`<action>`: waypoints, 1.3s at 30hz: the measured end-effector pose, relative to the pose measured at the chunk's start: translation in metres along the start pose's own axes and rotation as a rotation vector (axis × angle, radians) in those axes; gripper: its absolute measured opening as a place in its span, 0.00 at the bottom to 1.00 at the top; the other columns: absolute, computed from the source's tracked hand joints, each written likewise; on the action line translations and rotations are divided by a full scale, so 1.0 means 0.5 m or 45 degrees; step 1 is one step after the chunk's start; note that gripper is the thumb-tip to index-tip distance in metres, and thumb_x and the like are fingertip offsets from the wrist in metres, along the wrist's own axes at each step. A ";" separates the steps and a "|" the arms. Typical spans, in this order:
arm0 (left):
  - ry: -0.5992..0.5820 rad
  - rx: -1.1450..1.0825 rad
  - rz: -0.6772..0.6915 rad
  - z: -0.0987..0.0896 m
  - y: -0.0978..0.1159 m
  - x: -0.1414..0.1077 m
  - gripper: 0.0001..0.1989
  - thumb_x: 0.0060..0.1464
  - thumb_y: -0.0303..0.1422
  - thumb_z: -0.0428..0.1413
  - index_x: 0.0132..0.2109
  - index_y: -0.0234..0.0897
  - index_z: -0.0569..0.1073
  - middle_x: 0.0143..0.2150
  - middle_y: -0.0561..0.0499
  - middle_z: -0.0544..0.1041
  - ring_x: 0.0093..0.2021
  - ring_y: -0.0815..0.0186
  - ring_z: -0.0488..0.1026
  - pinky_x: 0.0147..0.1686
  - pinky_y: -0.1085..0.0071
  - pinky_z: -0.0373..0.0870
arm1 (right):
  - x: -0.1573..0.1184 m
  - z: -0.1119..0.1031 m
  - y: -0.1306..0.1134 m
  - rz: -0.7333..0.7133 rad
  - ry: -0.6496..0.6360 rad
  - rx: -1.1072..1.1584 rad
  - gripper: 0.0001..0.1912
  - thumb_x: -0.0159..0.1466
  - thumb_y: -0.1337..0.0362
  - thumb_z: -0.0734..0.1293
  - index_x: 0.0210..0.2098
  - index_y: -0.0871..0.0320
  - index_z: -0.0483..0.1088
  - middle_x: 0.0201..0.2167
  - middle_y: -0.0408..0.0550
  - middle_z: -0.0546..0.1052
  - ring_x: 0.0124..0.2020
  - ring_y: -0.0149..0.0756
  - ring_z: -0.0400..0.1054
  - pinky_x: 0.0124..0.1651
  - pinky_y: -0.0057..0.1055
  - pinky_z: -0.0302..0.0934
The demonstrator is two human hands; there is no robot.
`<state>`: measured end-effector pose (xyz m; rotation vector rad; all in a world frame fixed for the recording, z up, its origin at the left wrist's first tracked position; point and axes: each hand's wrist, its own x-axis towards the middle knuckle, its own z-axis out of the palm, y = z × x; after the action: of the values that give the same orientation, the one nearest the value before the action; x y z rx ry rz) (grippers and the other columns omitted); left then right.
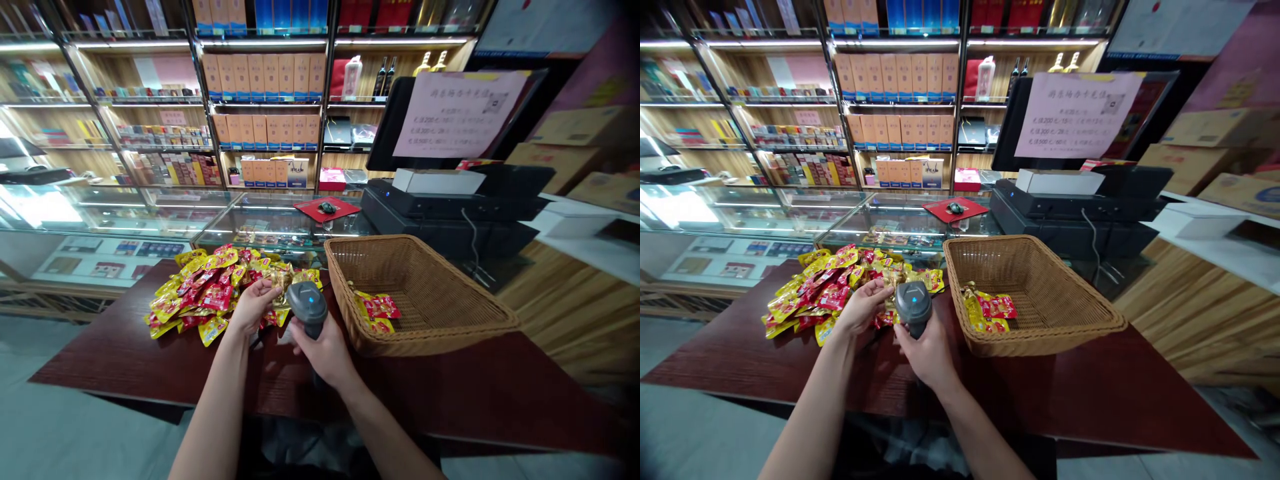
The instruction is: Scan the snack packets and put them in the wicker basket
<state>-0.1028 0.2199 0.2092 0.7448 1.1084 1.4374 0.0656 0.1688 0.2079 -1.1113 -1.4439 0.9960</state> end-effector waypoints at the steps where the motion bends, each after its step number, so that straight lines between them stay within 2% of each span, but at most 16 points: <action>1: -0.002 0.007 -0.002 -0.001 0.006 -0.005 0.24 0.30 0.37 0.72 0.32 0.36 0.68 0.25 0.58 0.72 0.21 0.78 0.66 0.19 0.82 0.58 | 0.012 0.001 -0.008 -0.045 0.025 -0.007 0.17 0.54 0.58 0.71 0.41 0.59 0.71 0.32 0.50 0.80 0.28 0.40 0.76 0.35 0.35 0.72; 3: -0.014 0.019 -0.002 -0.002 0.021 -0.015 0.23 0.32 0.37 0.72 0.33 0.35 0.69 0.26 0.56 0.73 0.22 0.77 0.67 0.20 0.81 0.59 | 0.039 0.001 -0.025 -0.133 0.102 -0.044 0.17 0.53 0.60 0.72 0.41 0.58 0.71 0.36 0.52 0.81 0.36 0.43 0.76 0.43 0.38 0.71; 6: -0.046 0.014 0.020 -0.001 0.039 -0.032 0.22 0.34 0.36 0.71 0.33 0.35 0.70 0.27 0.56 0.73 0.22 0.77 0.68 0.21 0.81 0.61 | 0.077 0.000 -0.051 -0.158 0.178 -0.079 0.17 0.51 0.61 0.72 0.40 0.58 0.72 0.38 0.53 0.81 0.40 0.44 0.76 0.47 0.38 0.70; 10: -0.100 -0.005 0.032 -0.001 0.053 -0.046 0.20 0.37 0.36 0.71 0.34 0.35 0.70 0.30 0.54 0.75 0.25 0.75 0.70 0.23 0.81 0.64 | 0.108 0.005 -0.071 -0.103 0.154 0.043 0.17 0.51 0.61 0.72 0.40 0.60 0.72 0.37 0.52 0.81 0.38 0.43 0.76 0.46 0.38 0.70; 15: -0.137 -0.060 0.053 0.005 0.069 -0.061 0.18 0.40 0.33 0.70 0.35 0.35 0.71 0.31 0.55 0.75 0.27 0.76 0.71 0.26 0.82 0.66 | 0.115 0.015 -0.087 -0.096 0.161 0.108 0.18 0.50 0.62 0.72 0.40 0.60 0.72 0.37 0.50 0.81 0.38 0.41 0.76 0.46 0.36 0.68; 20: -0.241 -0.122 0.068 0.047 0.096 -0.078 0.15 0.42 0.32 0.69 0.34 0.34 0.72 0.31 0.54 0.77 0.29 0.75 0.73 0.32 0.81 0.70 | 0.110 -0.006 -0.109 0.046 0.156 0.357 0.17 0.49 0.61 0.74 0.37 0.61 0.74 0.34 0.49 0.81 0.35 0.40 0.75 0.43 0.35 0.67; 24: -0.463 -0.152 0.012 0.132 0.128 -0.074 0.14 0.43 0.32 0.69 0.35 0.34 0.73 0.34 0.51 0.78 0.32 0.71 0.76 0.36 0.77 0.73 | 0.114 -0.085 -0.151 0.164 0.177 0.546 0.19 0.46 0.62 0.76 0.36 0.62 0.75 0.32 0.47 0.81 0.35 0.41 0.75 0.42 0.35 0.67; 27: -0.611 -0.161 -0.092 0.224 0.153 -0.059 0.12 0.43 0.28 0.68 0.34 0.33 0.73 0.33 0.50 0.79 0.32 0.69 0.77 0.35 0.75 0.75 | 0.128 -0.173 -0.196 0.213 0.219 0.597 0.17 0.45 0.66 0.76 0.34 0.63 0.75 0.28 0.46 0.81 0.31 0.40 0.75 0.39 0.34 0.68; 30: -0.699 -0.121 -0.202 0.325 0.168 -0.036 0.07 0.48 0.24 0.64 0.34 0.32 0.73 0.32 0.48 0.79 0.29 0.70 0.77 0.32 0.76 0.76 | 0.153 -0.265 -0.233 0.278 0.279 0.600 0.12 0.47 0.72 0.74 0.32 0.64 0.74 0.24 0.47 0.80 0.25 0.37 0.74 0.33 0.33 0.69; 32: -0.716 -0.079 -0.244 0.390 0.166 -0.017 0.04 0.52 0.22 0.61 0.35 0.31 0.73 0.31 0.48 0.79 0.28 0.71 0.77 0.31 0.76 0.76 | 0.173 -0.320 -0.245 0.361 0.315 0.569 0.08 0.50 0.76 0.73 0.30 0.65 0.73 0.21 0.48 0.78 0.21 0.35 0.72 0.30 0.32 0.69; 35: -0.685 -0.011 -0.278 0.473 0.143 0.014 0.05 0.53 0.20 0.59 0.34 0.31 0.72 0.29 0.48 0.78 0.28 0.71 0.76 0.31 0.76 0.76 | 0.203 -0.385 -0.237 0.470 0.409 0.519 0.05 0.52 0.78 0.72 0.28 0.66 0.72 0.17 0.47 0.76 0.18 0.33 0.70 0.27 0.30 0.69; 39: -0.593 0.117 -0.268 0.542 0.090 0.051 0.09 0.47 0.22 0.65 0.33 0.32 0.71 0.28 0.49 0.78 0.26 0.70 0.75 0.29 0.76 0.74 | 0.235 -0.437 -0.199 0.555 0.515 0.470 0.06 0.54 0.78 0.71 0.25 0.67 0.70 0.13 0.45 0.73 0.15 0.30 0.66 0.23 0.27 0.67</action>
<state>0.1209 0.3074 0.3445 0.9409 0.8625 0.9744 0.2615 0.2654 0.3616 -1.2827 -0.6722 1.1952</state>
